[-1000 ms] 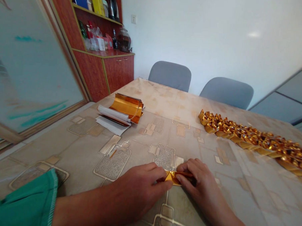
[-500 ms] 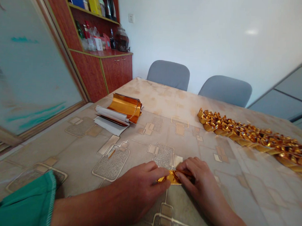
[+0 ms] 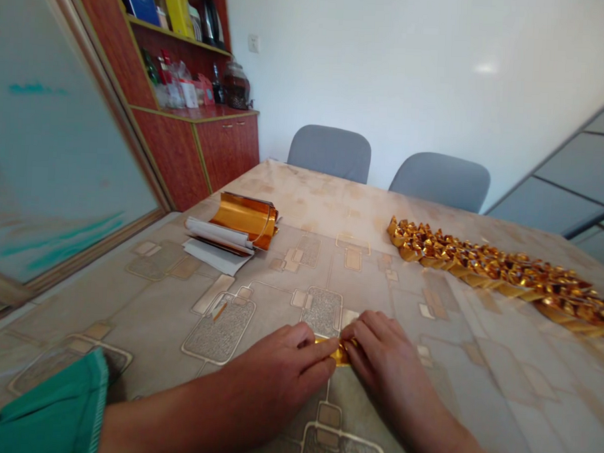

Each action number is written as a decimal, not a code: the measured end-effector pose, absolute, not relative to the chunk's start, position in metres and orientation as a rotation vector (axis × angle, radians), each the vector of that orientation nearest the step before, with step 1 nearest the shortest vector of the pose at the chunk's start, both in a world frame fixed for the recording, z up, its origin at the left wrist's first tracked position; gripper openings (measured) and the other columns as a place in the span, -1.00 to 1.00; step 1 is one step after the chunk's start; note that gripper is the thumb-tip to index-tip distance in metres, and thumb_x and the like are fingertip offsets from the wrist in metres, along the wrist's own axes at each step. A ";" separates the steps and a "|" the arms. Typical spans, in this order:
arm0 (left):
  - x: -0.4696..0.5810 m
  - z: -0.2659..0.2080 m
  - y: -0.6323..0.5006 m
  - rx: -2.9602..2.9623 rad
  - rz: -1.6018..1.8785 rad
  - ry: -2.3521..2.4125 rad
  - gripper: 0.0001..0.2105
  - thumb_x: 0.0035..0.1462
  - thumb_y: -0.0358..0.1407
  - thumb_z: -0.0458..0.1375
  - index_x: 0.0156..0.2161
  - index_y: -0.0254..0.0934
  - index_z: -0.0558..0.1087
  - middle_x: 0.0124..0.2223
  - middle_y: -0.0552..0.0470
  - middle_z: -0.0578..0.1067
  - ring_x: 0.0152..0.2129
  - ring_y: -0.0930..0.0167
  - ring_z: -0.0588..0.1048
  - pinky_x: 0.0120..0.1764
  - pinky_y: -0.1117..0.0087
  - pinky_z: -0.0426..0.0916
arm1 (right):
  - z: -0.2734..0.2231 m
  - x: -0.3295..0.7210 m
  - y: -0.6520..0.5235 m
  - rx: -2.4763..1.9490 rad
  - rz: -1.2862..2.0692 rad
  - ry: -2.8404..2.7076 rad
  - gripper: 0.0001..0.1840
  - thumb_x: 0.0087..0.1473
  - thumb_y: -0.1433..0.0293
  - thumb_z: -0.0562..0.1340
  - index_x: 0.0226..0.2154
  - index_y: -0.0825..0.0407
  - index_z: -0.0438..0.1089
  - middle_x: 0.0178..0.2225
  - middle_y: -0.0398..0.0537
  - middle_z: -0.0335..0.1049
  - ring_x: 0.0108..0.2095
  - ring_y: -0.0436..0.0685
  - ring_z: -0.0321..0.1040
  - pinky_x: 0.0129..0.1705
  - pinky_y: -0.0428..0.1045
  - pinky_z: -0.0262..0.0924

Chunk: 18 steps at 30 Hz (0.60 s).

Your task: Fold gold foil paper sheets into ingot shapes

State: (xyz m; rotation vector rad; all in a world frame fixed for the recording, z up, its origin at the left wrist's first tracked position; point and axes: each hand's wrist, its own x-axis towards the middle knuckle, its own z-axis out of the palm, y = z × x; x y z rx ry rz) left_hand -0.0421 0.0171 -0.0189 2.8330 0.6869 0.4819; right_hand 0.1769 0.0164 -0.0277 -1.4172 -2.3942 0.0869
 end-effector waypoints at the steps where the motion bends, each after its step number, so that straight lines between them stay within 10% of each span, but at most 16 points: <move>1: -0.043 -0.019 0.017 2.840 0.485 0.682 -0.75 0.28 -0.47 0.03 0.03 -0.29 0.37 0.00 -0.12 0.50 -0.25 0.32 0.40 -0.17 0.29 0.36 | -0.029 0.176 0.017 -1.403 0.115 -2.412 -0.88 0.19 0.50 0.20 -0.37 -0.02 0.32 -0.37 -0.09 0.35 -0.33 0.18 0.29 -0.30 0.05 0.15; 18: -0.063 -0.018 0.019 2.866 0.441 0.643 -0.53 0.22 -0.41 0.12 0.23 -0.22 0.27 0.19 -0.06 0.44 0.02 0.27 0.41 0.21 0.03 0.12 | -0.028 0.169 0.010 -1.477 0.164 -2.388 -0.88 0.13 0.40 0.27 -0.27 0.01 0.30 -0.27 0.03 0.35 -0.27 0.24 0.28 -0.24 0.11 0.19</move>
